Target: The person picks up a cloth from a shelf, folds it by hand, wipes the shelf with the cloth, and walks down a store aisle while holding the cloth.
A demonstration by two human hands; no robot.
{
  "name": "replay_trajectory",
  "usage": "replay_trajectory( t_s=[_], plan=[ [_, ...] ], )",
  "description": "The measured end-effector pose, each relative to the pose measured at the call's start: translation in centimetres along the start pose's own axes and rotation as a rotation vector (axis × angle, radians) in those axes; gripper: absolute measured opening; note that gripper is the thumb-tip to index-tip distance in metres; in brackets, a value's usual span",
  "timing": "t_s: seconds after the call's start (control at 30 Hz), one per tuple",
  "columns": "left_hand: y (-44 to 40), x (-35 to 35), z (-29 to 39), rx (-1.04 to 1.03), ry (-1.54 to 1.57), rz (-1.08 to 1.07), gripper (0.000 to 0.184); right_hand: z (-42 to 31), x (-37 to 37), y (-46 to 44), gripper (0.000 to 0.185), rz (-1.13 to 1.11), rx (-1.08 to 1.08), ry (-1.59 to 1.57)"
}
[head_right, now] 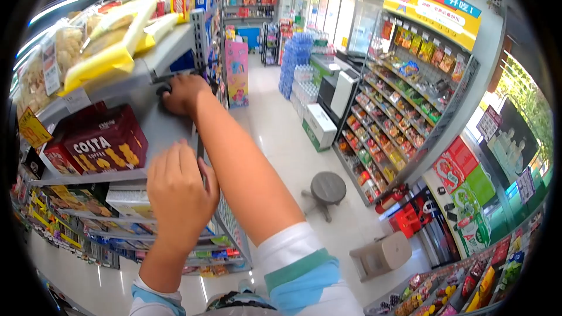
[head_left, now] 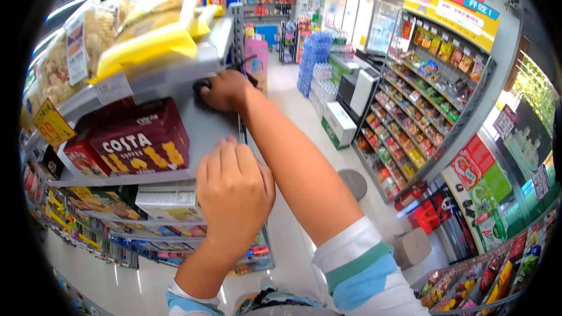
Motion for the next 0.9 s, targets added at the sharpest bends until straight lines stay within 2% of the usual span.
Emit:
replay_trajectory(
  t_s=[0.27,0.47,0.6,0.63,0.67,0.7,0.77,0.83,0.9],
  plan=[
    [0.1,0.2,0.0,-0.014,0.035,0.016,0.027,0.6,-1.0,-1.4,0.059,0.092,0.065,0.000],
    [0.2,0.2,-0.4,-0.020,0.044,0.038,0.019,0.0,-1.4,-2.2,0.055,0.032,0.202,0.001],
    [0.2,0.2,-0.3,-0.005,0.043,0.041,0.020,-0.9,0.3,-0.2,0.050,0.177,0.239,0.005],
    [0.3,0.3,-0.4,-0.004,0.053,0.035,0.021,-0.5,-0.6,-0.7,0.050,0.039,0.161,0.125],
    [0.4,0.0,-0.5,0.004,0.046,0.033,0.022,-1.3,0.8,0.8,0.054,-0.001,0.104,0.067],
    [0.5,-0.1,-0.5,-0.008,0.039,0.032,0.024,-1.3,0.9,1.1,0.059,-0.198,-0.068,0.108],
    [0.5,0.0,-0.7,-0.024,0.057,0.052,0.024,0.6,-0.9,-1.0,0.063,0.045,0.063,0.050],
    [0.8,-0.4,-0.8,-0.017,0.060,0.027,0.024,0.1,-0.3,-0.4,0.062,-0.034,0.027,-0.016],
    [0.8,-0.6,-1.0,-0.030,0.039,0.078,0.021,0.0,-0.2,-0.3,0.061,-0.009,0.032,-0.018]
  ],
)
Point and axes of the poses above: each hand's wrist, its own y-axis away from the middle knuckle, its own x-axis out of the back of the hand, z = x × y, the point moved 7 cm from there along -y, towards the middle knuckle, and after that the axes turned 11 degrees about -z, right-handed, at the moved point
